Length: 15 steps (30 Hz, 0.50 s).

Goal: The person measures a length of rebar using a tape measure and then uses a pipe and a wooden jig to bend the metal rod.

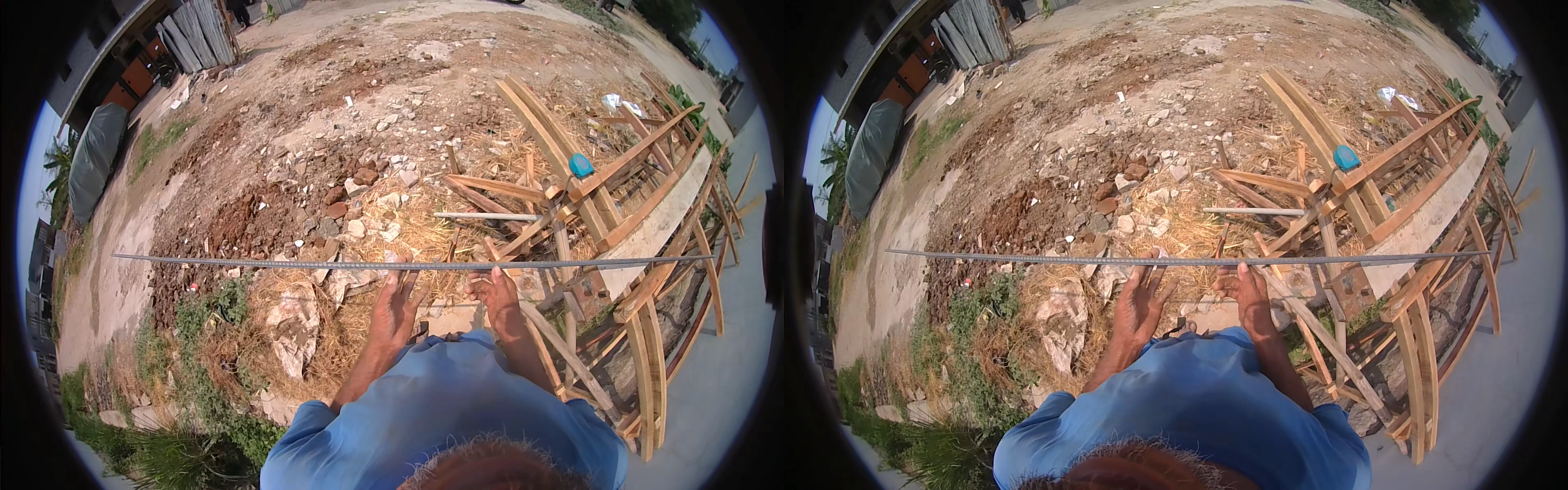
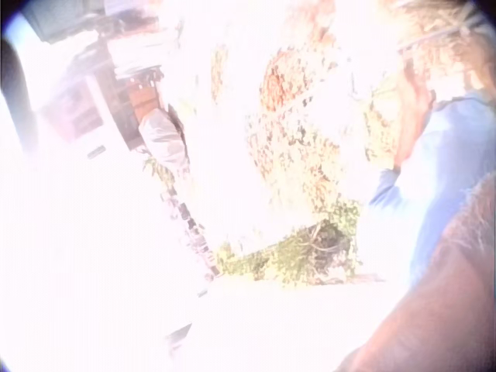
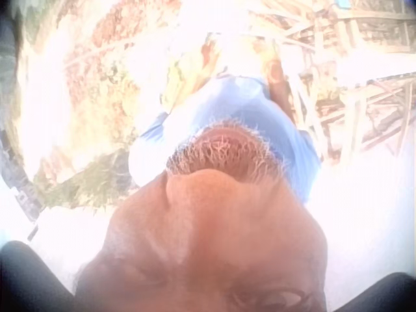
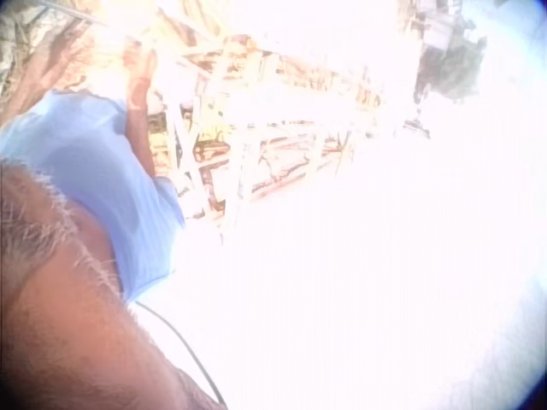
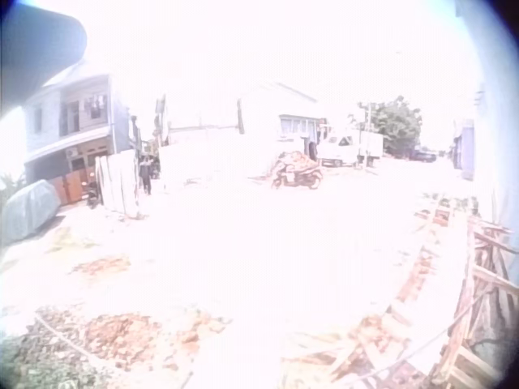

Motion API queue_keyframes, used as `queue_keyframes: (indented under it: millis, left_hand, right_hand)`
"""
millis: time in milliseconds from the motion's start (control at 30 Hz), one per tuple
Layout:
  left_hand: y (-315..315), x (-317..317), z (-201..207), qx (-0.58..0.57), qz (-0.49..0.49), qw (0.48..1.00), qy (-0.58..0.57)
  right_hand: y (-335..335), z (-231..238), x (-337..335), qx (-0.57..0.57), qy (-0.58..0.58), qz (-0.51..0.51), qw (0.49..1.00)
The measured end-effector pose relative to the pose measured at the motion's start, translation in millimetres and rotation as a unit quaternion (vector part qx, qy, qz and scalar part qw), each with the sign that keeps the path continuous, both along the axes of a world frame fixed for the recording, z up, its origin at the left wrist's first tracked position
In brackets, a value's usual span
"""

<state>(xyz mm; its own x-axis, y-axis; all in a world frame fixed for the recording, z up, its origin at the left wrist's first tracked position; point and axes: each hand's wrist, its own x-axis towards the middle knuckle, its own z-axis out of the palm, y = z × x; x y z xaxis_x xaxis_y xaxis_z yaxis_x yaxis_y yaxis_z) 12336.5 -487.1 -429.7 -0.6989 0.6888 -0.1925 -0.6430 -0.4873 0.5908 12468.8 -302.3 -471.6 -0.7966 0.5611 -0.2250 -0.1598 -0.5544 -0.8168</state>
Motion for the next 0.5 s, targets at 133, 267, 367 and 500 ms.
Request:
queue_keyframes:
  millis: [133, 267, 367, 500]
  left_hand:
    - [-3.3, 10.8, -8.7, -0.021, 0.019, 1.0, 0.0]
    - [-0.9, 13.8, -10.1, -0.025, 0.026, 0.998, 0.048]
    - [4.7, 18.5, -0.6, -0.03, 0.028, 0.996, 0.078]
    - [5.4, 20.2, 10.3, -0.008, 0.03, 0.996, 0.084]
  right_hand:
    - [-4.5, -0.8, 9.4, -0.003, 0.0, -0.014, 1.0]
    - [-0.5, -5.8, 4.2, -0.051, 0.032, -0.002, 0.998]
    - [-0.9, -2.7, 9.8, -0.033, 0.048, 0.012, 0.998]
    - [-0.6, 8.4, 9.8, 0.024, 0.039, 0.009, 0.999]
